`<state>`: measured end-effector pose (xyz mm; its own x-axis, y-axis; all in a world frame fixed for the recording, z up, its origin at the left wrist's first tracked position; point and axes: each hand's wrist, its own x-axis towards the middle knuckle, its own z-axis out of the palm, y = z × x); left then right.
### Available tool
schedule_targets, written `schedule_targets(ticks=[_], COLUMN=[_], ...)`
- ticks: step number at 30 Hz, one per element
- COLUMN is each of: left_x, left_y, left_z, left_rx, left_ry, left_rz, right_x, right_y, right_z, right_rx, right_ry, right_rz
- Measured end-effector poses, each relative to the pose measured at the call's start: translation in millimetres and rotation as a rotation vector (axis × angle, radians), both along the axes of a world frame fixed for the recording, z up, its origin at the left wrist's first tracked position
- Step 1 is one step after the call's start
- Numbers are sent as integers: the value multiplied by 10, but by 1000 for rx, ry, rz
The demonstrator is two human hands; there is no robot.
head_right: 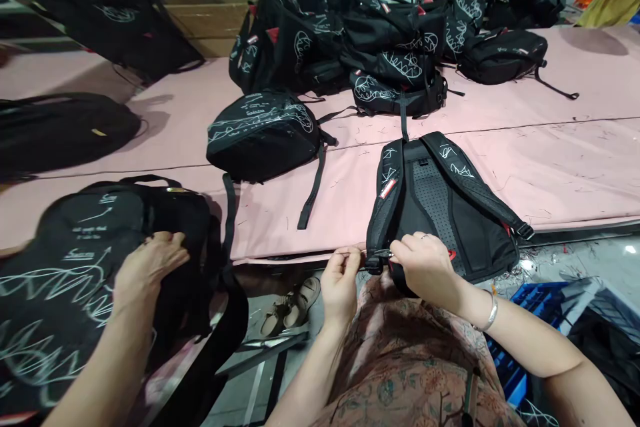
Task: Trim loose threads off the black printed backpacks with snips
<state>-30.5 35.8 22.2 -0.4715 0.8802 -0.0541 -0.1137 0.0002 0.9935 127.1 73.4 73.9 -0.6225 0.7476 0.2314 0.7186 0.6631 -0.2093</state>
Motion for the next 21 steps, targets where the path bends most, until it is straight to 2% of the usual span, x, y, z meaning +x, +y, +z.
schedule_targets(ticks=[2,4,6,8,12,15,18,21], left_x=[-19,-35,-40,-45,-138,-303,-458,-525], left_y=[-23,-40,-44,-42,-67,-101,-101,-63], left_z=[36,77,95,59,-213,-500,-730,-863], left_rx=[14,25,22,7,14,-67,-205,-254], left_ry=[-190,-270,-230,-125,192,267,192,164], left_rz=[-67,-164,-207,-174,36,177,80,-62], right_x=[40,78,110,143,215,221,135,-24], right_y=[16,38,62,86,102,68,23,2], right_z=[-50,-87,-104,-112,-171,-278,-402,-499], right_rx=[-20,-40,-53,-55,-63,-102,-142,-149], right_ry=[55,88,101,124,190,206,205,172], right_rz=[-6,2,18,7,-54,-70,-87,-104])
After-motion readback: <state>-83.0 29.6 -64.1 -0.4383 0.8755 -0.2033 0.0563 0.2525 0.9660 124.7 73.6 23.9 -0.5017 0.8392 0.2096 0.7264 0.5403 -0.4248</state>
